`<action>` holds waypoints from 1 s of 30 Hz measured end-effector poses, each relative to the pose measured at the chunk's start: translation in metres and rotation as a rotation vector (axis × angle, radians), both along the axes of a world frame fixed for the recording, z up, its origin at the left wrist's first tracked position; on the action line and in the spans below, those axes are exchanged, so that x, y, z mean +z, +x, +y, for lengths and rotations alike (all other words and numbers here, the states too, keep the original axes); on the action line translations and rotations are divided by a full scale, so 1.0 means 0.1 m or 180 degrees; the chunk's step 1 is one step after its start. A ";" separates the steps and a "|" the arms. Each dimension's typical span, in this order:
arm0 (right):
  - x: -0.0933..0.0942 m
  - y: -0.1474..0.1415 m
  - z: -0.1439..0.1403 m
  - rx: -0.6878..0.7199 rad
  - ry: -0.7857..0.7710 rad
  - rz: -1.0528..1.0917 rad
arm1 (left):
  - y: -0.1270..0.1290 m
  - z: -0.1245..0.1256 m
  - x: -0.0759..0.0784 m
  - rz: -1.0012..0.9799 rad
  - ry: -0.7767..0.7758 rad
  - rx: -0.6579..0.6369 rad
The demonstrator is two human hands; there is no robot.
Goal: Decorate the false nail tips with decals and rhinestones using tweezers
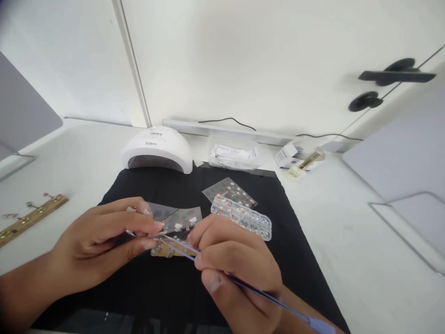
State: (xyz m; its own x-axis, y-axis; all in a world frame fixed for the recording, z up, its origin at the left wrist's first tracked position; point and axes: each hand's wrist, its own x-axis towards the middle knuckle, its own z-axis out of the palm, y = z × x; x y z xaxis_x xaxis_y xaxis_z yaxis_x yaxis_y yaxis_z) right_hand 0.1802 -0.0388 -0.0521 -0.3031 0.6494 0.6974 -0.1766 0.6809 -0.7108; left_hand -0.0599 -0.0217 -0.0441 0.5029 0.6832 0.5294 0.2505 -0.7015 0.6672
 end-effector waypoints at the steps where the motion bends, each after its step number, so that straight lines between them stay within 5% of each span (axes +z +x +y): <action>1: 0.00 0.00 0.01 0.0028 -0.0010 -0.0007 | 0.00 0.00 0.00 0.0002 0.0005 -0.0005; 30: 0.02 -0.02 0.03 0.0111 -0.0157 0.0121 | 0.00 0.01 0.03 0.0001 0.0051 -0.0029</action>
